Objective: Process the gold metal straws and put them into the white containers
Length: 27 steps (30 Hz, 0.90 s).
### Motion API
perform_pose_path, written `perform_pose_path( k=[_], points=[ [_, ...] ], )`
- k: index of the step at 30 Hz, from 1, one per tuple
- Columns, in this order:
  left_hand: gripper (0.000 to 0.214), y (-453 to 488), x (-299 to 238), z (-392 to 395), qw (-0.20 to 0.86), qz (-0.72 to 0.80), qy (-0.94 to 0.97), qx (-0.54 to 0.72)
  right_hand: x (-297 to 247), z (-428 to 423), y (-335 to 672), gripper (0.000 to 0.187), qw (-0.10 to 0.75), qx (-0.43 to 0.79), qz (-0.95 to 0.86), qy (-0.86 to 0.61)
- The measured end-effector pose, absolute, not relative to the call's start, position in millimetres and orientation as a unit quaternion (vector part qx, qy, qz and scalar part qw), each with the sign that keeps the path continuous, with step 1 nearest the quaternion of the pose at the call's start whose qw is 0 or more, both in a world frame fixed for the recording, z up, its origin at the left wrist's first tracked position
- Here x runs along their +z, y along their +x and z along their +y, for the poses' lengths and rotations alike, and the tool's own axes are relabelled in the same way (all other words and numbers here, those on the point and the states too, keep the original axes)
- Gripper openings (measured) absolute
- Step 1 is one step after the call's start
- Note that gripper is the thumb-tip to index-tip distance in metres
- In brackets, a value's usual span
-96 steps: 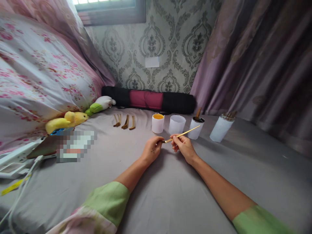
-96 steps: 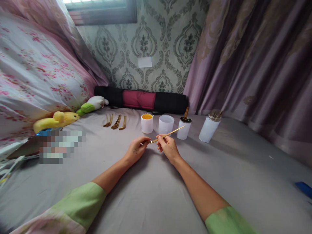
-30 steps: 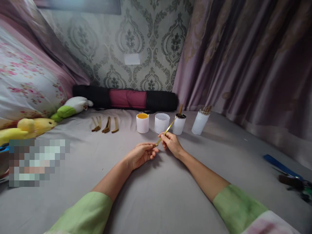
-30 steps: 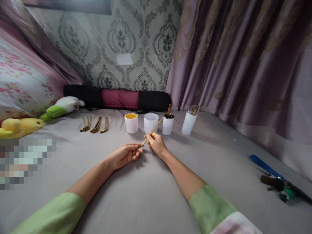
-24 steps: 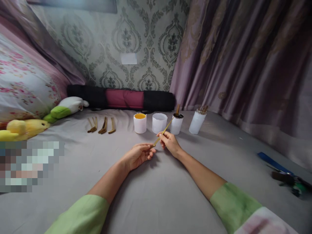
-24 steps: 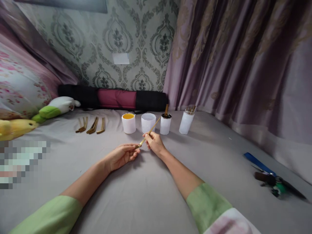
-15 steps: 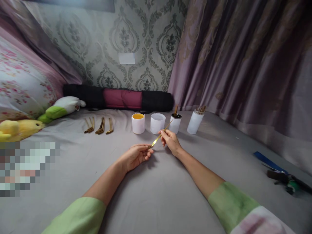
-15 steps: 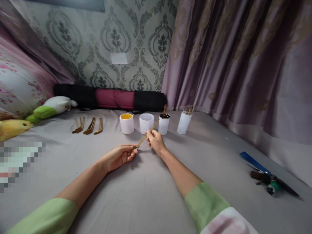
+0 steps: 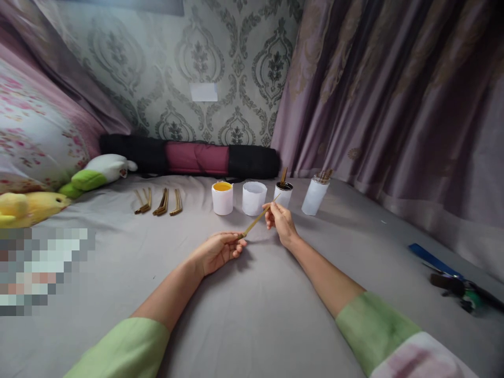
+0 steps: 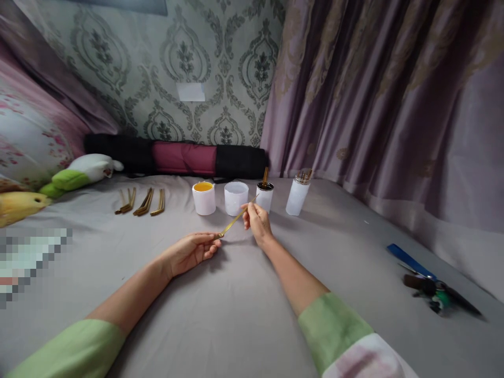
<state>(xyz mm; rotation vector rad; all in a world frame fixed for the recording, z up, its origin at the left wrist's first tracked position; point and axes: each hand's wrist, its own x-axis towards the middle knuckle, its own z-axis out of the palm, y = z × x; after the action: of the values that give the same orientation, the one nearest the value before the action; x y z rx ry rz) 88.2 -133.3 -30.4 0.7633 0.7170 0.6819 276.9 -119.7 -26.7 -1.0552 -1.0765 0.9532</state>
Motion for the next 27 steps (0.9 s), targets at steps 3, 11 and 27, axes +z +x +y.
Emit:
perform_pose_path(
  k=[3,11,27],
  points=[
    [0.012,88.3,-29.5,-133.6,0.811,0.336,0.357,0.319,-24.8,-118.8,279.6,0.035,0.643,0.409,-0.462,-0.454],
    [0.013,88.2,-28.4,-134.0,0.811,0.342,0.353,0.318,-20.5,-114.9,289.3,0.031,0.669,0.381,-0.454,-0.448],
    [0.014,86.9,-29.8,-132.5,0.814,0.334,0.347,0.325,-12.3,-111.3,298.3,0.027,0.695,0.343,-0.450,-0.443]
  ],
)
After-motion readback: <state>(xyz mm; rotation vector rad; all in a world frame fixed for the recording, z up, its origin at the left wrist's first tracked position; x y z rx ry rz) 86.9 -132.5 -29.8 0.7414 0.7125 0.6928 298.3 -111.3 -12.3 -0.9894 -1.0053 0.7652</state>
